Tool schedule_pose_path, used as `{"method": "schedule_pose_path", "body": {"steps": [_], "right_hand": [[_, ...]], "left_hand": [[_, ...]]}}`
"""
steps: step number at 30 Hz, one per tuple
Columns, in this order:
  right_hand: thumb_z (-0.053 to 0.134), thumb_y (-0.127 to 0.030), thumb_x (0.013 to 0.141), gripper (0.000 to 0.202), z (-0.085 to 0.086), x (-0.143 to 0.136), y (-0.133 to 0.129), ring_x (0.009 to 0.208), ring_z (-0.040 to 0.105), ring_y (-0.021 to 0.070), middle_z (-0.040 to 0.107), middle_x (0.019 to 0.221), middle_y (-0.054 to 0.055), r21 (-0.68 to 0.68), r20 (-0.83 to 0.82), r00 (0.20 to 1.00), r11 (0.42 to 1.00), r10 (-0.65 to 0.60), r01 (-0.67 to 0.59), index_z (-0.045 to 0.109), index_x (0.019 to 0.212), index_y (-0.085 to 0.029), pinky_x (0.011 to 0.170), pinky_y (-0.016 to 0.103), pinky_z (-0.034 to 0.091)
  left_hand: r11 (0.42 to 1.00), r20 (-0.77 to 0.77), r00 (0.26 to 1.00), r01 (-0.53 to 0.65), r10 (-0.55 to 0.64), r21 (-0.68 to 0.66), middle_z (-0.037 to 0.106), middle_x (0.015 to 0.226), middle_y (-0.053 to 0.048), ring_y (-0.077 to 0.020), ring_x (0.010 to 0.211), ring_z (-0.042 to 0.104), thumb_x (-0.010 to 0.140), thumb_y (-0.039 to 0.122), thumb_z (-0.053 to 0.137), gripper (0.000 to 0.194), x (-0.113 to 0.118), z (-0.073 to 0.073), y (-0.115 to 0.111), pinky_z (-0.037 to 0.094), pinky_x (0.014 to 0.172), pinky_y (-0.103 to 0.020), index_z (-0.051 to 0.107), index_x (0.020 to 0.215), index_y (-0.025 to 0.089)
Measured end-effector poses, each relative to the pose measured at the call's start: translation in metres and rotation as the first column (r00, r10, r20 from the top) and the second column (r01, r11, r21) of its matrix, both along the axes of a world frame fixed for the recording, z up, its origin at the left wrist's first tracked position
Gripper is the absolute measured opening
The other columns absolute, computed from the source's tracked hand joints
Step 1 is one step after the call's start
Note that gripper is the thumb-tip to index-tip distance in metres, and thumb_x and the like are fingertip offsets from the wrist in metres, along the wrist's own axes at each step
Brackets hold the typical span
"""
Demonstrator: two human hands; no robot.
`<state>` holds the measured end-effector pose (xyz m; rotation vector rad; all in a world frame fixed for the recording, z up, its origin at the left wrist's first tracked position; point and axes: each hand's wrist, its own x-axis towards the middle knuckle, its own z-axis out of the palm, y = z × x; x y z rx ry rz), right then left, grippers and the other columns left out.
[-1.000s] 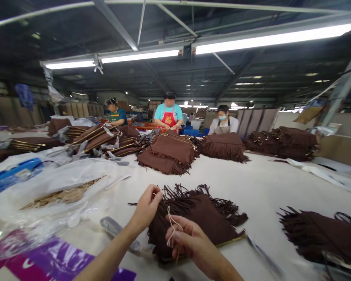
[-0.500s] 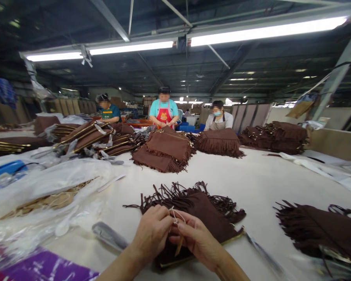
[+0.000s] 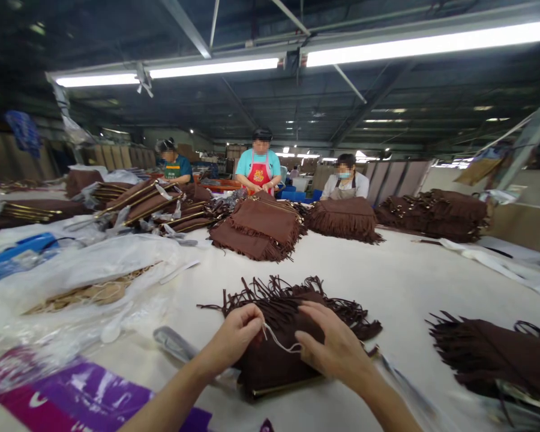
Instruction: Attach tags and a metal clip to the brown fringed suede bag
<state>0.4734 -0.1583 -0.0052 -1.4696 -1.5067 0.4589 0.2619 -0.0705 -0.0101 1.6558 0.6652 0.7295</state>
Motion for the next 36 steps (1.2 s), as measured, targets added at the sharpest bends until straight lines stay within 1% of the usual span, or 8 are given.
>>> {"method": "schedule_pose_path", "body": {"steps": [2,5,7,13,17,23,30,36], "right_hand": [[0.062,-0.03,0.076,0.034,-0.001,-0.03,0.002,0.108,0.057,0.0295,0.065,0.113,0.009,0.05,-0.018,0.999,0.998,0.028,-0.027,0.066,0.109,-0.022,0.095,0.046,0.048],[0.056,-0.033,0.078,0.043,-0.007,-0.068,0.006,0.089,0.064,0.025,0.065,0.11,0.008,-0.113,-0.313,0.94,0.977,0.136,-0.179,0.058,0.12,-0.023,0.066,0.035,0.058],[0.057,-0.036,0.078,0.042,-0.011,-0.079,0.007,0.085,0.064,0.0238,0.066,0.105,0.008,-0.172,-0.433,0.894,0.963,0.116,-0.208,0.058,0.117,-0.021,0.063,0.033,0.058],[0.052,-0.03,0.087,0.02,-0.013,-0.071,0.006,0.067,0.06,0.0193,0.065,0.071,0.003,-0.035,0.036,0.997,0.997,0.068,-0.067,0.069,0.082,-0.021,0.065,0.03,0.048],[0.053,-0.028,0.09,0.021,-0.011,-0.068,0.007,0.068,0.06,0.0175,0.063,0.072,0.003,0.125,0.184,0.982,0.99,0.039,-0.063,0.067,0.076,-0.021,0.064,0.027,0.044],[0.049,-0.025,0.094,0.027,-0.014,-0.068,0.008,0.064,0.056,0.0152,0.058,0.069,0.002,0.22,0.289,0.956,0.969,0.042,-0.109,0.065,0.073,-0.019,0.059,0.025,0.041],[0.05,-0.025,0.096,0.023,-0.015,-0.068,0.006,0.068,0.057,0.0151,0.058,0.075,0.003,0.245,0.318,0.943,0.953,0.097,-0.181,0.068,0.083,-0.02,0.063,0.024,0.044],[0.057,-0.026,0.092,0.016,-0.017,-0.069,0.007,0.064,0.056,0.0146,0.058,0.071,0.001,0.266,0.192,0.975,0.951,0.111,-0.16,0.07,0.084,-0.02,0.059,0.024,0.043]], "left_hand": [[0.996,0.005,0.999,0.044,-0.043,-0.076,0.049,0.057,0.005,-0.0098,0.052,0.044,0.075,0.035,0.052,0.018,0.003,0.001,-0.005,0.034,0.053,-0.022,0.049,0.069,0.018],[0.99,-0.038,0.998,0.043,-0.049,-0.133,0.046,0.052,0.006,-0.0082,0.049,0.04,0.074,0.037,0.054,0.022,0.003,0.003,-0.008,0.028,0.049,-0.021,0.049,0.066,0.017],[0.984,-0.072,0.996,0.032,-0.046,-0.176,0.045,0.05,0.007,-0.0078,0.046,0.038,0.072,0.038,0.054,0.022,-0.001,0.003,-0.007,0.027,0.047,-0.02,0.05,0.065,0.017],[0.967,-0.098,0.993,0.032,-0.058,-0.254,0.049,0.053,0.006,-0.008,0.048,0.042,0.068,0.032,0.055,0.016,-0.009,0.001,0.003,0.031,0.048,-0.02,0.054,0.068,0.016],[0.962,-0.09,0.991,0.07,-0.097,-0.265,0.055,0.064,0.002,-0.0088,0.052,0.046,0.077,0.053,0.049,0.039,-0.011,0.002,0.005,0.034,0.048,-0.02,0.058,0.075,0.015],[0.977,-0.165,0.967,0.177,-0.195,-0.119,0.05,0.056,0.003,-0.0081,0.048,0.042,0.078,0.053,0.049,0.041,-0.012,0.003,0.004,0.03,0.045,-0.02,0.056,0.064,0.015],[0.911,-0.084,0.974,0.165,-0.211,-0.379,0.046,0.049,0.007,-0.0062,0.043,0.036,0.066,0.038,0.064,0.025,-0.016,-0.001,0.009,0.025,0.044,-0.02,0.052,0.062,0.016],[0.907,-0.051,0.971,0.199,-0.234,-0.372,0.043,0.051,0.008,-0.0065,0.047,0.036,0.06,0.033,0.069,0.024,-0.022,0.005,0.011,0.026,0.046,-0.019,0.054,0.068,0.016]]}}
